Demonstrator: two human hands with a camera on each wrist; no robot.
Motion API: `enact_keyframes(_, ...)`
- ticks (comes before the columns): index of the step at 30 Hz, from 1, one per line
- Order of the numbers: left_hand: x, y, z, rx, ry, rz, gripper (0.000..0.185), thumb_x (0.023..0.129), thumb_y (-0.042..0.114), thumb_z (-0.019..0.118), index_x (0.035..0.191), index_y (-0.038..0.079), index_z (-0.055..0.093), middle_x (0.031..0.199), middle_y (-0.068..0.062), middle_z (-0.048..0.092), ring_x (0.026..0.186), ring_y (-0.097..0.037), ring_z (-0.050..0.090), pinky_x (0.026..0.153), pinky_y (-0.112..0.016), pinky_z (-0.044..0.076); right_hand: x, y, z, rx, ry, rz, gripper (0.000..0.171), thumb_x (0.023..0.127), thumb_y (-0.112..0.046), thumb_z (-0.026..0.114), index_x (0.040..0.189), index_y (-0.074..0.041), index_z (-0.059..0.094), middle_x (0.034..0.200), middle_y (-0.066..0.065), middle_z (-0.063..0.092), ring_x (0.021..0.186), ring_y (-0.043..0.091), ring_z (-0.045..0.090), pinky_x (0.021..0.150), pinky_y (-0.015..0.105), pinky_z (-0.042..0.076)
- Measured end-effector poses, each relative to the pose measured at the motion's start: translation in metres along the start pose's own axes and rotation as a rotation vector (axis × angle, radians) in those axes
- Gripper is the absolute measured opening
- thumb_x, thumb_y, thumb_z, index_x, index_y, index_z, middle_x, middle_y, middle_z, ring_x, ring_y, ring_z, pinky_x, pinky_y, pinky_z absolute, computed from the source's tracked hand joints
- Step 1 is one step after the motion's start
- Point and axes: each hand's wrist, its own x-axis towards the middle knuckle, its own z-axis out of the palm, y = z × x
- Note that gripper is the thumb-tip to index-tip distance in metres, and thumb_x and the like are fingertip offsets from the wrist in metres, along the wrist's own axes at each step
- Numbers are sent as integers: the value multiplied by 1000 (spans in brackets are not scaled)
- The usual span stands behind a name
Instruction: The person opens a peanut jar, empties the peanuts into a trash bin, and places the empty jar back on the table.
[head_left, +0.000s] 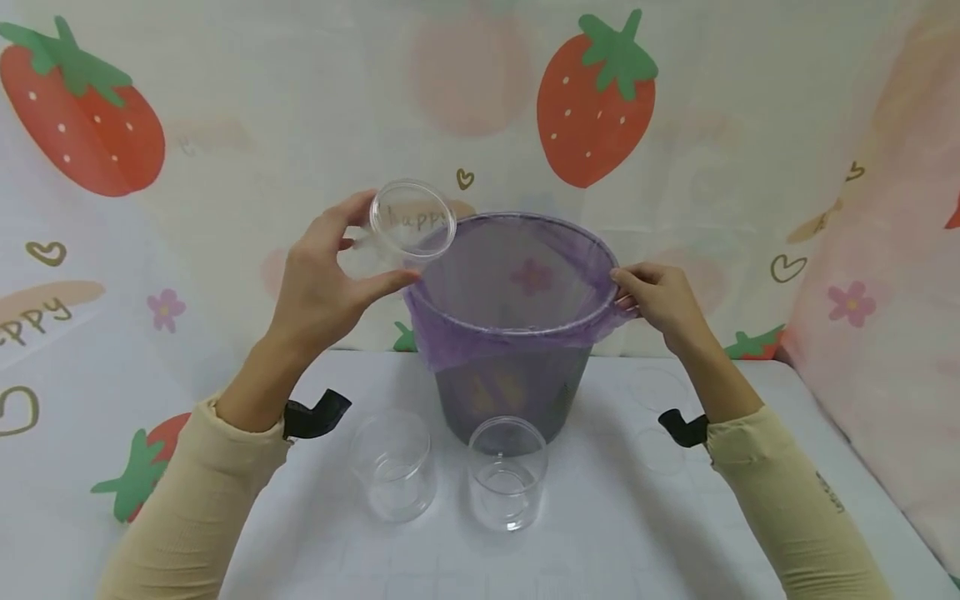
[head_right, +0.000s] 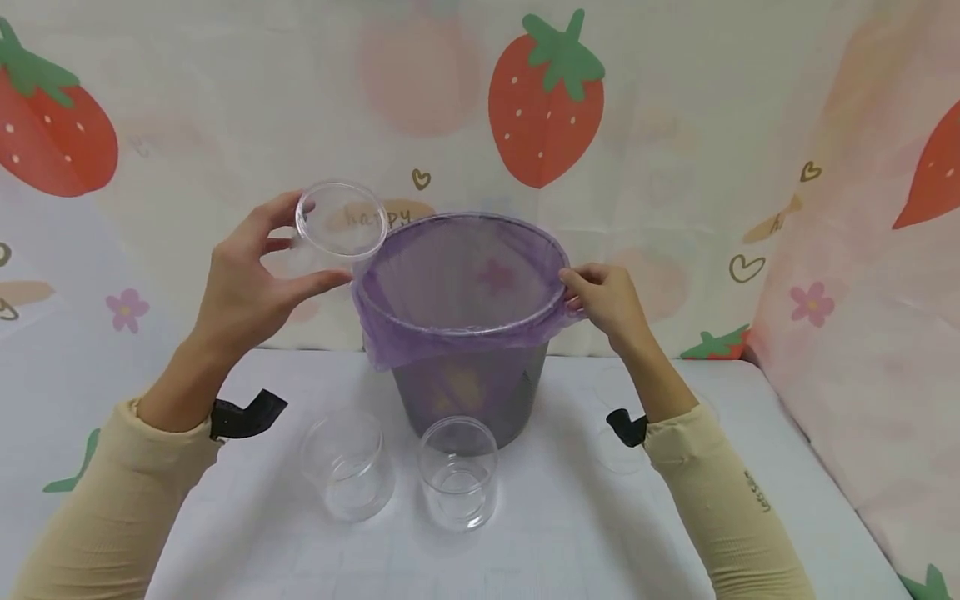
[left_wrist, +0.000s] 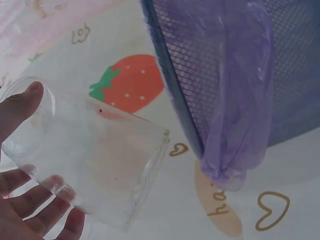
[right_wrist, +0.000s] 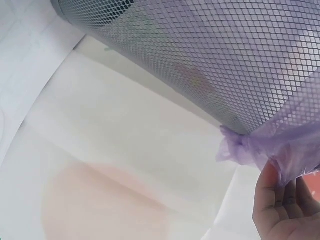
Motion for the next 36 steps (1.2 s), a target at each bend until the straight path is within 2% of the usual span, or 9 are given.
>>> enact_keyframes(5, -7, 8, -5, -92, 30, -55, 79, 66, 12, 91, 136, 9, 54, 123, -4, 65, 113, -9, 56, 92, -28, 49, -1, 0, 0, 5, -9, -2, 47, 99, -33, 56, 123, 8, 59, 73, -14, 60, 68, 0, 59, 67, 15, 54)
enact_keyframes(10, -16, 16, -8, -165, 13, -135, 77, 68, 10, 89, 136, 14, 54, 120, 7, 64, 112, -1, 55, 93, -26, 50, -5, 4, 1, 17, -6, 4, 47, 98, -32, 56, 122, 8, 60, 72, -15, 60, 67, -1, 58, 67, 15, 53)
enact_keyframes(16, -24, 22, -8, -226, 19, -166, 74, 69, 8, 87, 135, 15, 54, 112, 14, 60, 112, -5, 56, 92, -25, 49, -3, 4, 4, 46, -4, -10, 45, 98, -31, 57, 119, 9, 60, 70, -15, 60, 65, -1, 58, 65, 15, 54)
enact_keyframes(25, -36, 32, -4, -326, 24, -170, 75, 68, -3, 85, 134, 10, 54, 119, 13, 62, 115, -18, 56, 94, -26, 49, -1, 1, 4, 64, 14, -14, 43, 98, -30, 58, 117, 9, 60, 68, -16, 60, 64, -1, 58, 65, 15, 53)
enact_keyframes(33, -41, 35, 1, -380, 29, -190, 71, 68, -5, 84, 132, 7, 54, 116, 10, 64, 109, -14, 59, 91, -24, 51, -1, 1, 4, 85, 15, -17, 42, 97, -30, 58, 116, 7, 60, 68, -15, 60, 64, -1, 58, 64, 16, 54)
enact_keyframes(36, -45, 34, 3, -393, 22, -194, 70, 69, -5, 83, 132, 6, 54, 116, 10, 64, 109, -19, 59, 91, -23, 51, -1, 2, 4, 75, 14, -17, 44, 98, -31, 58, 118, 8, 60, 69, -15, 60, 64, -1, 58, 64, 15, 54)
